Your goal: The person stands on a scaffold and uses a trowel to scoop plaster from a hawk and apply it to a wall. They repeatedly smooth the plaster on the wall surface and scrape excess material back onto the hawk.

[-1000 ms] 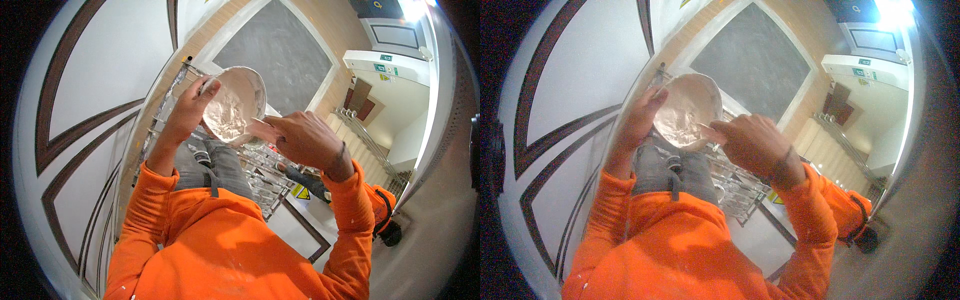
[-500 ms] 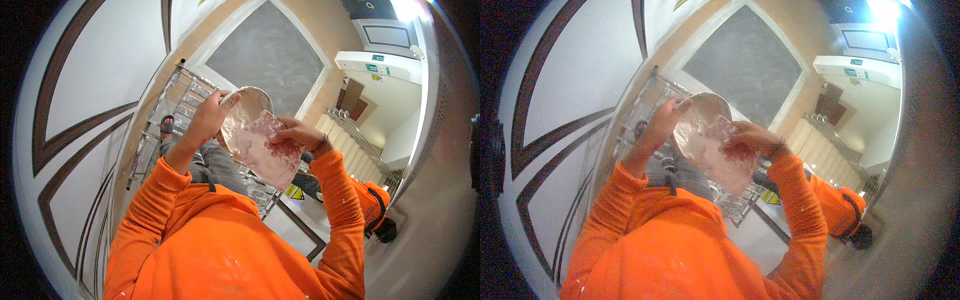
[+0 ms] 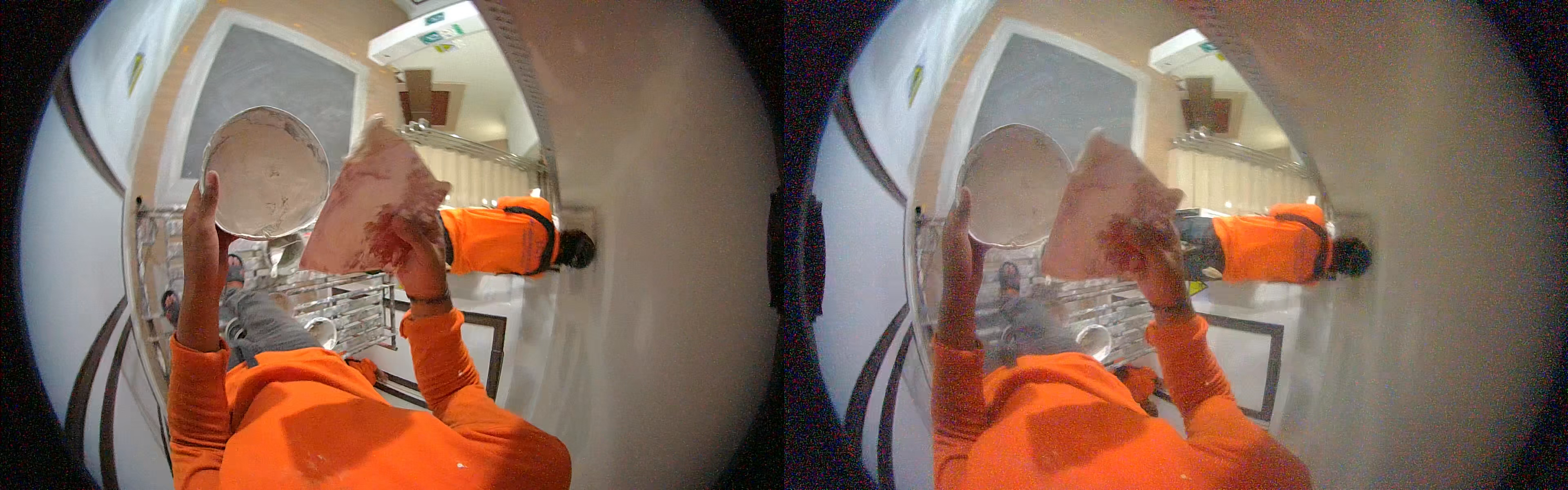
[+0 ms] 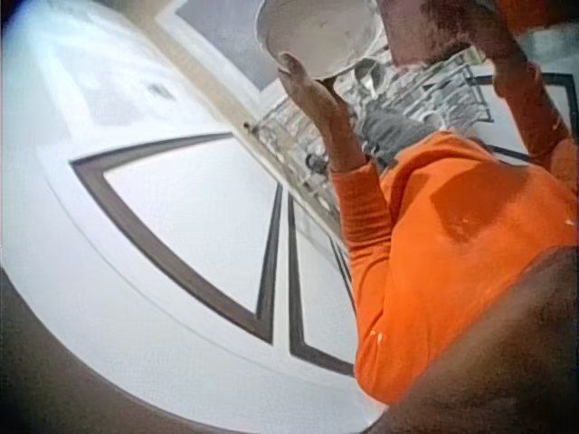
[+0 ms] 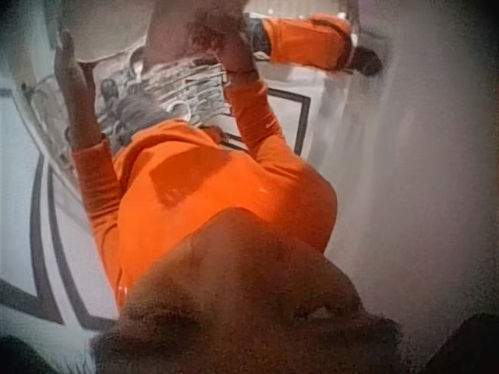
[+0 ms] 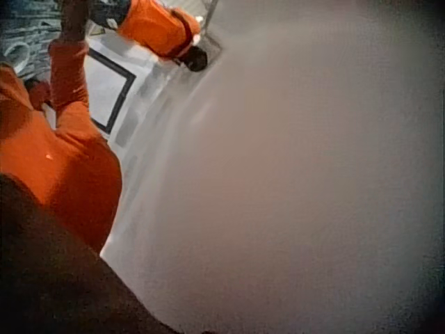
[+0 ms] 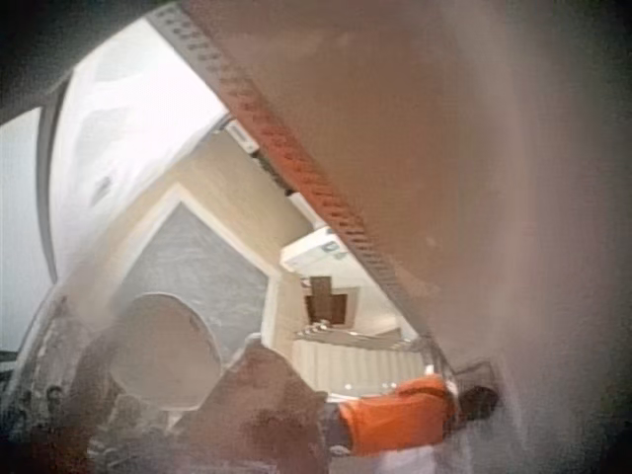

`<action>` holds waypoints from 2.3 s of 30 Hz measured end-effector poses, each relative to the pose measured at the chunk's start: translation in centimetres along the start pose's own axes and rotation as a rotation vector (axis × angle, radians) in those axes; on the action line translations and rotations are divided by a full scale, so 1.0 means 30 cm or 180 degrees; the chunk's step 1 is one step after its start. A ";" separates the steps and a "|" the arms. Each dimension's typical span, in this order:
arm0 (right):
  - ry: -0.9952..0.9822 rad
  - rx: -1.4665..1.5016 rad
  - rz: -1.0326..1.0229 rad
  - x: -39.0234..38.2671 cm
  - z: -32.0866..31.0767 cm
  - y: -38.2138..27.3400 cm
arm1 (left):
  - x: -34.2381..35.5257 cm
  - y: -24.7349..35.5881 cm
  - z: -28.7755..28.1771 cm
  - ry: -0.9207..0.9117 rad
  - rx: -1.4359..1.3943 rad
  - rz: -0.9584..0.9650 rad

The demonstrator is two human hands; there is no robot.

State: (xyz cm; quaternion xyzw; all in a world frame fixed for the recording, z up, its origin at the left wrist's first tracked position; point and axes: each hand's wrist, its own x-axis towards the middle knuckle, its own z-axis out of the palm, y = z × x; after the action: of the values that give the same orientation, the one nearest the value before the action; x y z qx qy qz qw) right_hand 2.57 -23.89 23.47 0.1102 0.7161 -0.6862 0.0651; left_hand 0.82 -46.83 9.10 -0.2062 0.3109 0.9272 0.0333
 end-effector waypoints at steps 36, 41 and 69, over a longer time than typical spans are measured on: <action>0.3109 -0.2720 -0.3582 0.255 -0.308 -0.134 | 0.085 -0.199 0.406 -0.0615 -0.0090 -0.0031; 0.3132 -0.2117 -0.3013 0.261 -0.323 -0.235 | 0.078 -0.220 0.407 -0.0602 -0.0174 -0.0100; 0.2464 -0.3850 -0.3663 0.313 -0.244 -0.032 | 0.048 -0.253 0.343 -0.0587 -0.0051 -0.0187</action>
State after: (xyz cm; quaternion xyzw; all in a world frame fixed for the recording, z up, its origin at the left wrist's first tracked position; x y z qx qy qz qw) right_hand -6.34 -15.98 22.47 -0.0939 0.8692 -0.0367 -0.4840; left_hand -2.78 -34.74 11.66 -0.1293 0.2929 0.9433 0.0873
